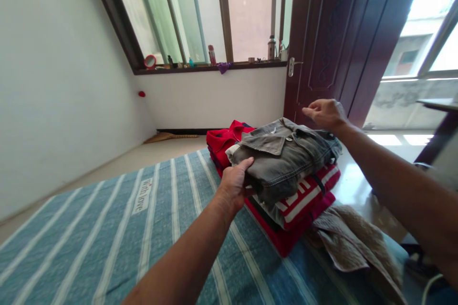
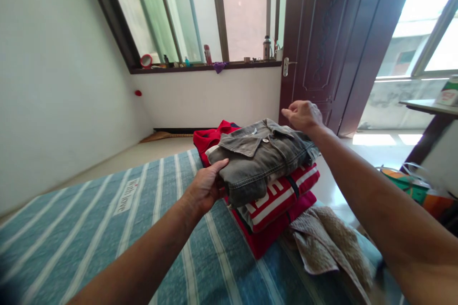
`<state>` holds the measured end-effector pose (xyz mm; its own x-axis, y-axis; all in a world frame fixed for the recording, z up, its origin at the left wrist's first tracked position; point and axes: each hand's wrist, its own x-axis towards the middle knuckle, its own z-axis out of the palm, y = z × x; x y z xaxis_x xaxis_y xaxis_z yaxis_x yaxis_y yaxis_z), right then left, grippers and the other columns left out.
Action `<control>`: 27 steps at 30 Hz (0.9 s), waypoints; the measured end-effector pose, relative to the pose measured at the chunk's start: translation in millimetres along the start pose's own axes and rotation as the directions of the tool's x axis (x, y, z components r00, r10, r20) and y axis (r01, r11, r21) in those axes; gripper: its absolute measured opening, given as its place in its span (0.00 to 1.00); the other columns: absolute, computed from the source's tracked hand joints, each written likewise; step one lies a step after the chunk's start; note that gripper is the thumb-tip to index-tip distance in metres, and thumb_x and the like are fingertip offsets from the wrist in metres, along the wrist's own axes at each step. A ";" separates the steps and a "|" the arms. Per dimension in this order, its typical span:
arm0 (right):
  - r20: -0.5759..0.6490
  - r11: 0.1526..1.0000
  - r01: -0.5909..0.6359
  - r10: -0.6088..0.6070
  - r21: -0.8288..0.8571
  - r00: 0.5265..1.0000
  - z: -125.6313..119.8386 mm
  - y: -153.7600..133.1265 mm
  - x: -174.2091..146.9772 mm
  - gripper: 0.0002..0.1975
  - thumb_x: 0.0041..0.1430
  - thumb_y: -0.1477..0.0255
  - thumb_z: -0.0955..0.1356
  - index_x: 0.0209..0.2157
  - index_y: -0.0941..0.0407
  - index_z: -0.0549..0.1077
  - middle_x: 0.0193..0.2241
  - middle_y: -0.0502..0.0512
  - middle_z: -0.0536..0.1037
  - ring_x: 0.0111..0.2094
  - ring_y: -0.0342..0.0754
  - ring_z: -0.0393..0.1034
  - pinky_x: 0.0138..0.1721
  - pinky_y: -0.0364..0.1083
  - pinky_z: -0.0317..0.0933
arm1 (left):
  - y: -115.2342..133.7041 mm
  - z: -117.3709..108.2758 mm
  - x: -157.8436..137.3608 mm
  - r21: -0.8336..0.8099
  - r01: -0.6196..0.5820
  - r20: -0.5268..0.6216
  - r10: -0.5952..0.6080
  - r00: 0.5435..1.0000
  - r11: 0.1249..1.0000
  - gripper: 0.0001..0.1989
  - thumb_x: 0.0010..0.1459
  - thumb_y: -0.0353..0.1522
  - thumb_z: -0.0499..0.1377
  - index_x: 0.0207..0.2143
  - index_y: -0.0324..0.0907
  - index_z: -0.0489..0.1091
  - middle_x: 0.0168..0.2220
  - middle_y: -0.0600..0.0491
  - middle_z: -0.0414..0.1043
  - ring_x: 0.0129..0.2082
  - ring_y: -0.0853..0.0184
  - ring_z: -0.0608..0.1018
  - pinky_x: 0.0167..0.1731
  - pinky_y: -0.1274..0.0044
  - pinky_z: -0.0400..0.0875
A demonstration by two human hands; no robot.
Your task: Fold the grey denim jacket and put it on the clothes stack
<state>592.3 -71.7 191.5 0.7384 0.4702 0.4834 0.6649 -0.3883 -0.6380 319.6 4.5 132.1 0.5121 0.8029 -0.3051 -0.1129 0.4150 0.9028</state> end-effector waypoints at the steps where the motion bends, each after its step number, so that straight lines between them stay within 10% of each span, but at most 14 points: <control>1: 0.048 0.986 0.162 -0.160 -0.034 0.986 2.8 -10.7 -10.3 0.20 0.53 0.57 0.70 0.42 0.56 0.77 0.40 0.59 0.79 0.43 0.54 0.72 0.48 0.51 0.63 | -0.3 -0.4 -2.7 -0.003 -0.005 0.009 0.005 1.000 1.000 0.11 0.51 0.34 0.65 0.32 0.36 0.70 0.23 0.52 0.71 0.19 0.68 0.73 0.17 0.77 0.71; 4: 0.301 0.886 0.462 -0.430 -0.041 0.851 16.3 -33.9 -41.1 0.33 0.52 0.50 0.68 0.55 0.55 0.70 0.53 0.60 0.73 0.54 0.56 0.67 0.55 0.51 0.58 | -2.3 -1.5 -14.3 0.033 0.002 0.058 -0.004 0.998 0.999 0.16 0.50 0.39 0.66 0.36 0.36 0.71 0.26 0.50 0.72 0.21 0.66 0.74 0.18 0.73 0.74; 9: 0.541 0.909 0.407 -0.298 -0.092 0.787 26.7 -44.4 -56.8 0.36 0.50 0.43 0.66 0.53 0.53 0.73 0.56 0.58 0.71 0.57 0.60 0.64 0.58 0.54 0.55 | -7.5 -3.6 -37.3 0.134 0.080 0.209 -0.107 0.972 0.988 0.26 0.48 0.47 0.66 0.43 0.36 0.72 0.31 0.44 0.76 0.26 0.58 0.78 0.17 0.69 0.75; 18: 0.538 0.914 0.382 -0.256 -0.136 0.803 34.1 -40.9 -63.0 0.34 0.50 0.42 0.65 0.51 0.51 0.74 0.54 0.57 0.72 0.55 0.60 0.65 0.56 0.55 0.56 | -22.8 -6.5 -31.1 0.043 0.051 0.166 -0.057 0.985 0.998 0.16 0.50 0.31 0.64 0.41 0.33 0.70 0.29 0.46 0.75 0.19 0.65 0.75 0.18 0.75 0.73; 27: 0.504 0.924 0.355 -0.241 -0.141 0.829 34.0 -38.2 -66.5 0.34 0.49 0.42 0.66 0.50 0.49 0.75 0.51 0.56 0.75 0.53 0.59 0.68 0.53 0.53 0.60 | -26.7 -19.9 -43.1 0.068 0.009 0.190 -0.022 0.981 0.998 0.17 0.54 0.39 0.63 0.41 0.36 0.68 0.31 0.48 0.73 0.22 0.67 0.75 0.20 0.75 0.73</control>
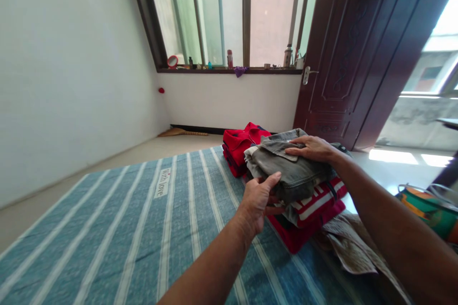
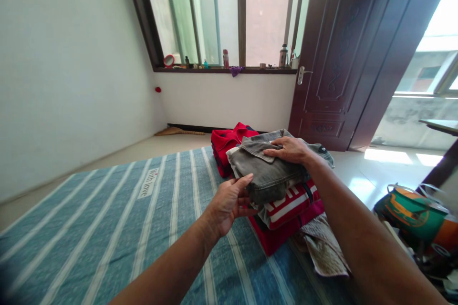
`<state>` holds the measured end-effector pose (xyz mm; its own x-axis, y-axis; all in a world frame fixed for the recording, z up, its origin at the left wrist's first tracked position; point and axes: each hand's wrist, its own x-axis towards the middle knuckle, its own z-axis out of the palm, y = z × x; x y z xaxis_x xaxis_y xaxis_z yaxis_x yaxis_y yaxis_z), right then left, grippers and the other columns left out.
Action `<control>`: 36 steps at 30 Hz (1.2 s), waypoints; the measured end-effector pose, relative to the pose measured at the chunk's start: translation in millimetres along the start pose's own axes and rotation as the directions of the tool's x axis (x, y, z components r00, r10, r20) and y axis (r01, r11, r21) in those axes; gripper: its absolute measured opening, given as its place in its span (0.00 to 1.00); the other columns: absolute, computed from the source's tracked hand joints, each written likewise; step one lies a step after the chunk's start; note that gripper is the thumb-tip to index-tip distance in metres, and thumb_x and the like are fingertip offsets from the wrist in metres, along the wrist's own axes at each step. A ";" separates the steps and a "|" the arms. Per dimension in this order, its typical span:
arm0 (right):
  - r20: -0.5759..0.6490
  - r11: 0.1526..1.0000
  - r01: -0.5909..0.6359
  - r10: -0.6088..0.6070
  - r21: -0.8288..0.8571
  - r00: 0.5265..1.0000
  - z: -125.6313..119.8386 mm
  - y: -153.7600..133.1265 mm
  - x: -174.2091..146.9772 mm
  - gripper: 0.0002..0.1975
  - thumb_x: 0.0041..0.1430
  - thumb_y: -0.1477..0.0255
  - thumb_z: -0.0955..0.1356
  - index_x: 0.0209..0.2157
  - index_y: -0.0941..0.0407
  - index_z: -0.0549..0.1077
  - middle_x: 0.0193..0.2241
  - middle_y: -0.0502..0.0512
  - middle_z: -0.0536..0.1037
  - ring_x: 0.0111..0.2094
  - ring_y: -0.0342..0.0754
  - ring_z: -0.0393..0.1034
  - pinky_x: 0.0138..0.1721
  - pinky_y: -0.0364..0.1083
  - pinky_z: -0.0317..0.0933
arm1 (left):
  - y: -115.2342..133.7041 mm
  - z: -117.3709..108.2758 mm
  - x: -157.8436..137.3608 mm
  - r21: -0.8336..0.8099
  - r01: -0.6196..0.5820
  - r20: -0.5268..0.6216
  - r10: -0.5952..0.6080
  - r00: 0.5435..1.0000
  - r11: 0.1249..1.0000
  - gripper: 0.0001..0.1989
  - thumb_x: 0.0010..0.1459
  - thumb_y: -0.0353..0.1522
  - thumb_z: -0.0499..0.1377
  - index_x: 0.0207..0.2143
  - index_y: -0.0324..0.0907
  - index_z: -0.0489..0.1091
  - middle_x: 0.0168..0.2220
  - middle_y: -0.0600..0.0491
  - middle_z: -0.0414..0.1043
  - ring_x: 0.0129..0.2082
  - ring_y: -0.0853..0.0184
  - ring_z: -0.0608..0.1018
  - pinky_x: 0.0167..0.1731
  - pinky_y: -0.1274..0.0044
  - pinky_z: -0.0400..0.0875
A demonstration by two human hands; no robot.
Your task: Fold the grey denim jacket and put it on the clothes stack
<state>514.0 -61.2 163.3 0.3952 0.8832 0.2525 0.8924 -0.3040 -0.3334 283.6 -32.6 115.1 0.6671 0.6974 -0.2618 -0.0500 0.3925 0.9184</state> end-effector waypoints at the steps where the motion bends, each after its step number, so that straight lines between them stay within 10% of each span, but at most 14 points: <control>1: 0.000 1.000 0.000 0.000 -0.009 1.000 0.2 0.5 0.2 0.34 0.49 0.42 0.65 0.51 0.49 0.75 0.51 0.56 0.75 0.53 0.59 0.68 0.53 0.53 0.60 | -0.7 -3.8 -4.4 0.029 -0.003 0.006 0.003 1.000 1.000 0.17 0.55 0.40 0.62 0.40 0.36 0.68 0.31 0.48 0.73 0.23 0.67 0.75 0.20 0.76 0.73; 16: -0.060 0.994 -0.007 0.000 -0.111 0.998 -2.5 -3.2 -1.3 0.33 0.51 0.47 0.66 0.51 0.53 0.74 0.49 0.59 0.75 0.51 0.58 0.69 0.48 0.51 0.63 | -61.3 -172.2 -84.6 0.452 0.233 -0.314 -0.090 0.945 0.861 0.21 0.44 0.46 0.62 0.32 0.38 0.69 0.30 0.48 0.75 0.29 0.63 0.78 0.25 0.77 0.69; 24: -0.354 0.966 0.234 -0.259 -0.113 0.899 0.9 -90.5 -60.8 0.20 0.58 0.62 0.67 0.48 0.58 0.74 0.47 0.62 0.76 0.48 0.58 0.70 0.48 0.54 0.62 | -77.3 -254.6 -100.1 0.409 0.164 -0.557 0.103 0.824 0.898 0.25 0.36 0.48 0.63 0.32 0.38 0.70 0.24 0.49 0.75 0.23 0.63 0.77 0.23 0.76 0.70; 30: -0.140 0.719 0.573 -0.569 0.394 0.810 80.7 -175.5 -110.2 0.16 0.60 0.63 0.67 0.47 0.55 0.73 0.42 0.54 0.78 0.42 0.46 0.72 0.45 0.46 0.65 | -78.1 -268.8 -103.5 0.408 0.080 -0.611 0.207 0.764 0.910 0.24 0.35 0.46 0.62 0.31 0.39 0.69 0.23 0.49 0.76 0.23 0.62 0.78 0.22 0.74 0.70; 36: 0.071 0.936 0.285 -0.305 0.206 0.950 197.5 -190.5 -107.9 0.12 0.58 0.66 0.69 0.42 0.56 0.74 0.42 0.58 0.76 0.45 0.50 0.69 0.44 0.47 0.62 | -78.4 -258.9 -110.1 0.405 0.081 -0.593 0.194 0.782 0.911 0.24 0.35 0.44 0.64 0.33 0.38 0.69 0.25 0.49 0.77 0.25 0.63 0.79 0.25 0.77 0.73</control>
<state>258.4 -28.1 20.2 0.0881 0.9567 0.2773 0.9032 0.0407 -0.4274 21.6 15.1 -5.0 0.0713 0.9767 -0.2022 0.3098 0.1710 0.9353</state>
